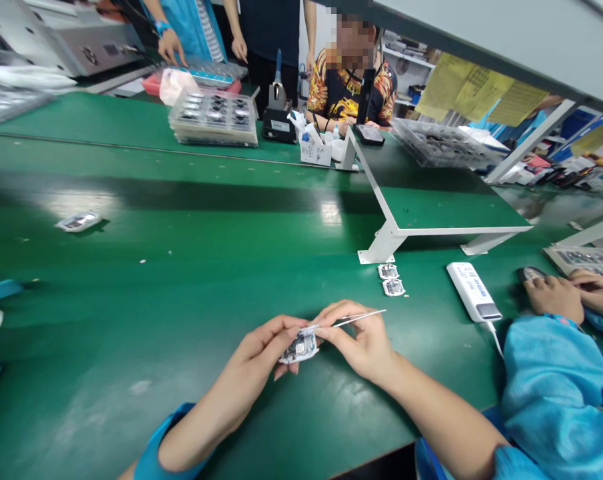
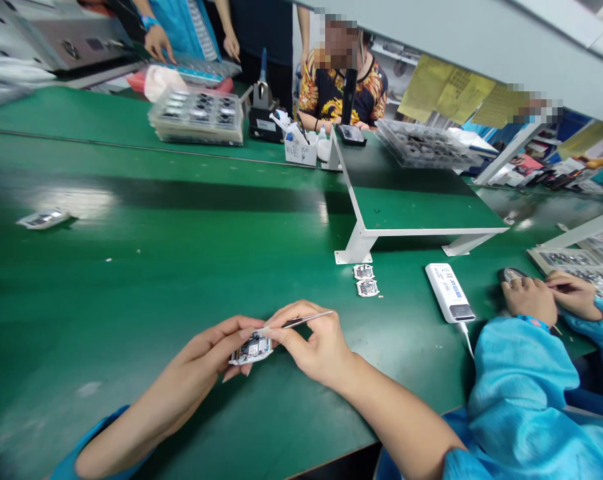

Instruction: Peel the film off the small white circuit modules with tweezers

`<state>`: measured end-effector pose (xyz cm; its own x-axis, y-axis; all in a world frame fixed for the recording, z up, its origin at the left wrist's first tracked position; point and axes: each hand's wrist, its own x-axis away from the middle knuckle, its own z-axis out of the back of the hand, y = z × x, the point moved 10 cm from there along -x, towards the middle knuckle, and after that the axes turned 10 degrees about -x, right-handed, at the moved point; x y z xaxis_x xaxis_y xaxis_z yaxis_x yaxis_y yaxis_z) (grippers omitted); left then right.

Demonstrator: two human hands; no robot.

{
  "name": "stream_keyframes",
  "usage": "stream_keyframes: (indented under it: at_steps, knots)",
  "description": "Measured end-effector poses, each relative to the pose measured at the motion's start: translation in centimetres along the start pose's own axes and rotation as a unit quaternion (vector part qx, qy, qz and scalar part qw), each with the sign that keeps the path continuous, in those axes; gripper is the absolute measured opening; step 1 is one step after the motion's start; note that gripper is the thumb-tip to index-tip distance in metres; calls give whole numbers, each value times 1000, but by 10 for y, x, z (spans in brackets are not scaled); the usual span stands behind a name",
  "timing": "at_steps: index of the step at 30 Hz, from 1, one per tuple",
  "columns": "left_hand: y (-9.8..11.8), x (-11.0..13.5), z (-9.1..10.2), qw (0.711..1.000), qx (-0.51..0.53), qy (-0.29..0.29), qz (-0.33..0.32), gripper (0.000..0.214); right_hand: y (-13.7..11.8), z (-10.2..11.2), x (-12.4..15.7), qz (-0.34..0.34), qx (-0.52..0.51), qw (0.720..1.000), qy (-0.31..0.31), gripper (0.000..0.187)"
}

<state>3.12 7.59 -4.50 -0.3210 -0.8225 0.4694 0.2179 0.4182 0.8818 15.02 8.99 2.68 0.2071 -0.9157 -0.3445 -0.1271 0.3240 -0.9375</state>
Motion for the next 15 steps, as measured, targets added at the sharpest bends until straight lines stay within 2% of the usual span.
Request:
stream_keyframes:
  at_steps: [4,10,15]
  knots:
    - [-5,-2,-2,1000,-3,-9,17,46,-7,-5,-1,17,44,999,-22,2]
    - [-9,-2,-1,999,7,-4,37,48,7,-4,-1,-66,-69,995,-20,7]
    - [-10,-1,0,999,10,1,43,48,9,0,-2,-63,-58,996,-1,9]
